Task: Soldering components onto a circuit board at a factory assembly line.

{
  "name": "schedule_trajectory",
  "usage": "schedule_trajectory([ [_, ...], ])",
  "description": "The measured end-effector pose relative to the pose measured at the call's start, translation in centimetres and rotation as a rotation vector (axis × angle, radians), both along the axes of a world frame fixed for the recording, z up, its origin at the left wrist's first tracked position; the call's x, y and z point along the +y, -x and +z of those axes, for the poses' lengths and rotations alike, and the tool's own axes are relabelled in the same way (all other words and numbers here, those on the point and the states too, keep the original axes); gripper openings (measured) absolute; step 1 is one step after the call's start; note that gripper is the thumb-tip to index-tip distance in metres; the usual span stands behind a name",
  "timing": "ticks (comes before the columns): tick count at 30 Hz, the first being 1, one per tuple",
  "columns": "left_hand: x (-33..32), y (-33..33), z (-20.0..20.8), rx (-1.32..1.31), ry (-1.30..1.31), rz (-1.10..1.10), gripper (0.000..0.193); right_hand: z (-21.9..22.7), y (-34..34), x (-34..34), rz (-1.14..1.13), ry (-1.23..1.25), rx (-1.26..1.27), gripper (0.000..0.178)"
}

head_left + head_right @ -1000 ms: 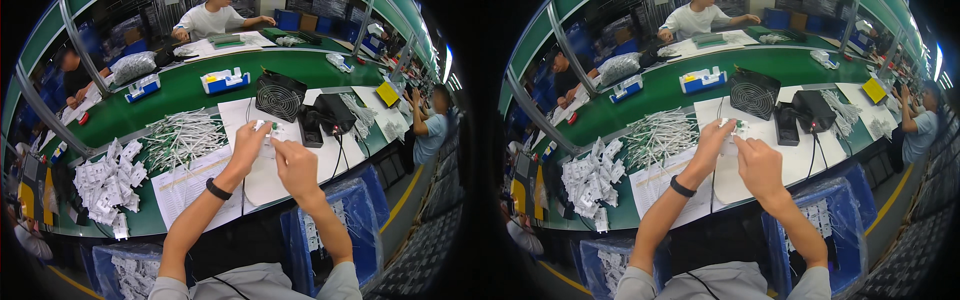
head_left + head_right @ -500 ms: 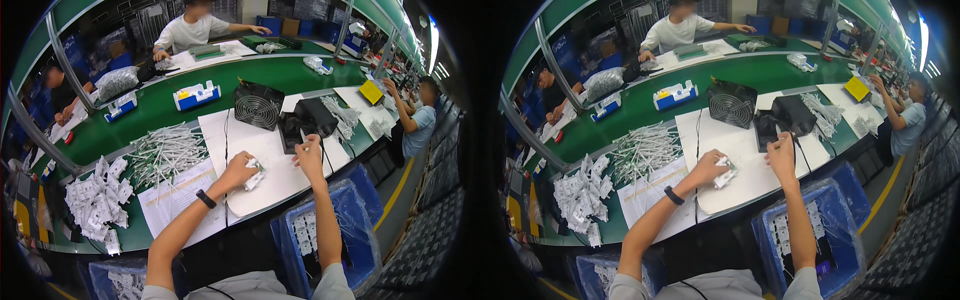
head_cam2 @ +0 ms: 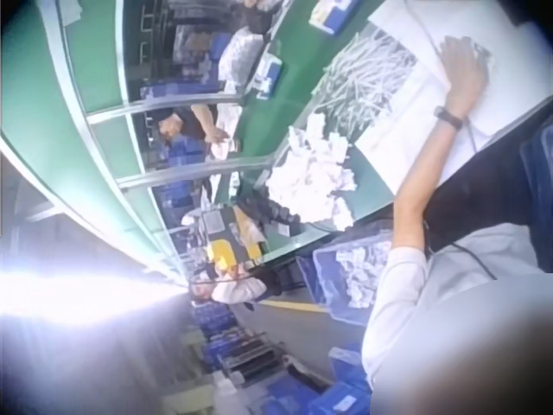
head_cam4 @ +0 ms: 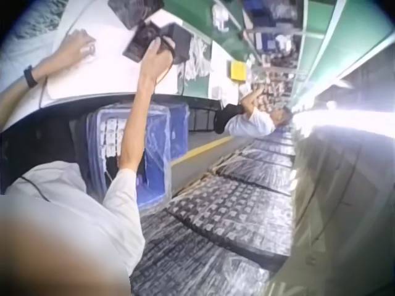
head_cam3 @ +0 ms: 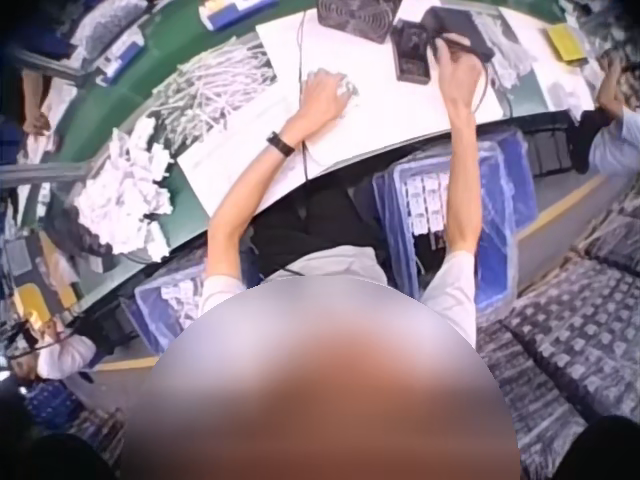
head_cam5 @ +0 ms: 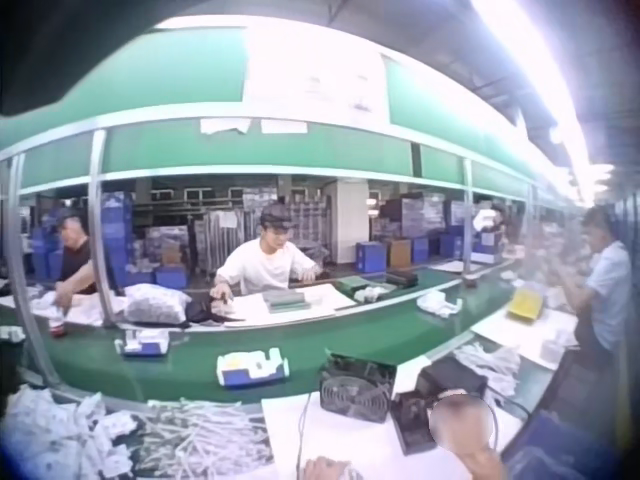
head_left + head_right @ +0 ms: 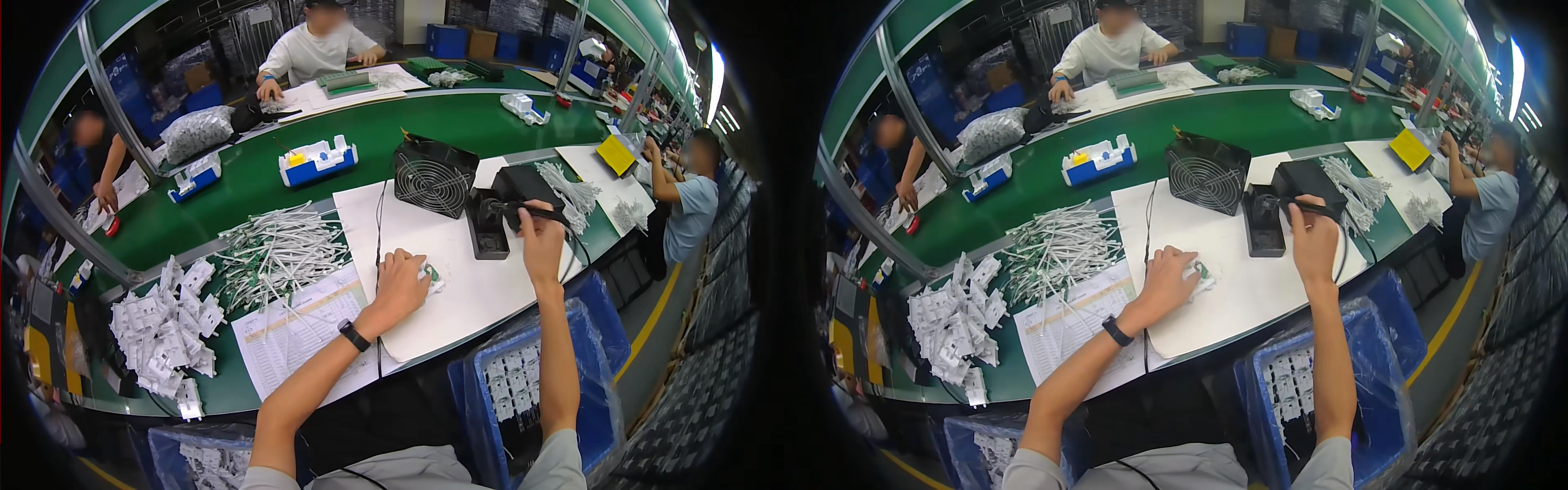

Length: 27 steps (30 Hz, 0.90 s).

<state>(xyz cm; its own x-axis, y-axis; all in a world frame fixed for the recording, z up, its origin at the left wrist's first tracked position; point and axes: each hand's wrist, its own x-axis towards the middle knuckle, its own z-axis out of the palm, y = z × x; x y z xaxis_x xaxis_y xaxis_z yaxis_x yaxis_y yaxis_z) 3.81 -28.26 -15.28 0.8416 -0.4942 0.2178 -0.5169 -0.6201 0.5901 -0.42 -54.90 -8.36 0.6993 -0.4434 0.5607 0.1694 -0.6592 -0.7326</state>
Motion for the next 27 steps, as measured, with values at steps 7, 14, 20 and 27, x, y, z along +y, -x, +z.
schedule_trajectory([
  [7, 1.1, 0.7, 1.0, 0.027, 0.144, -0.067, 0.053, -1.5, 3.0, 1.6, 0.165, -0.661, -0.171, 0.025],
  [14, 2.8, 3.6, 3.1, -0.175, 0.107, -0.170, 0.046, -3.3, 2.7, 4.2, 0.325, -0.964, -0.157, 0.023],
  [20, 2.8, 3.7, 2.4, -0.229, 0.018, -0.193, 0.046, -4.1, 2.1, 6.1, 0.194, -0.940, -0.221, 0.015],
  [27, 3.1, 3.4, 1.9, -0.294, -0.114, -0.218, 0.050, -5.9, 0.0, 6.7, -0.104, -0.735, -0.325, 0.010],
])
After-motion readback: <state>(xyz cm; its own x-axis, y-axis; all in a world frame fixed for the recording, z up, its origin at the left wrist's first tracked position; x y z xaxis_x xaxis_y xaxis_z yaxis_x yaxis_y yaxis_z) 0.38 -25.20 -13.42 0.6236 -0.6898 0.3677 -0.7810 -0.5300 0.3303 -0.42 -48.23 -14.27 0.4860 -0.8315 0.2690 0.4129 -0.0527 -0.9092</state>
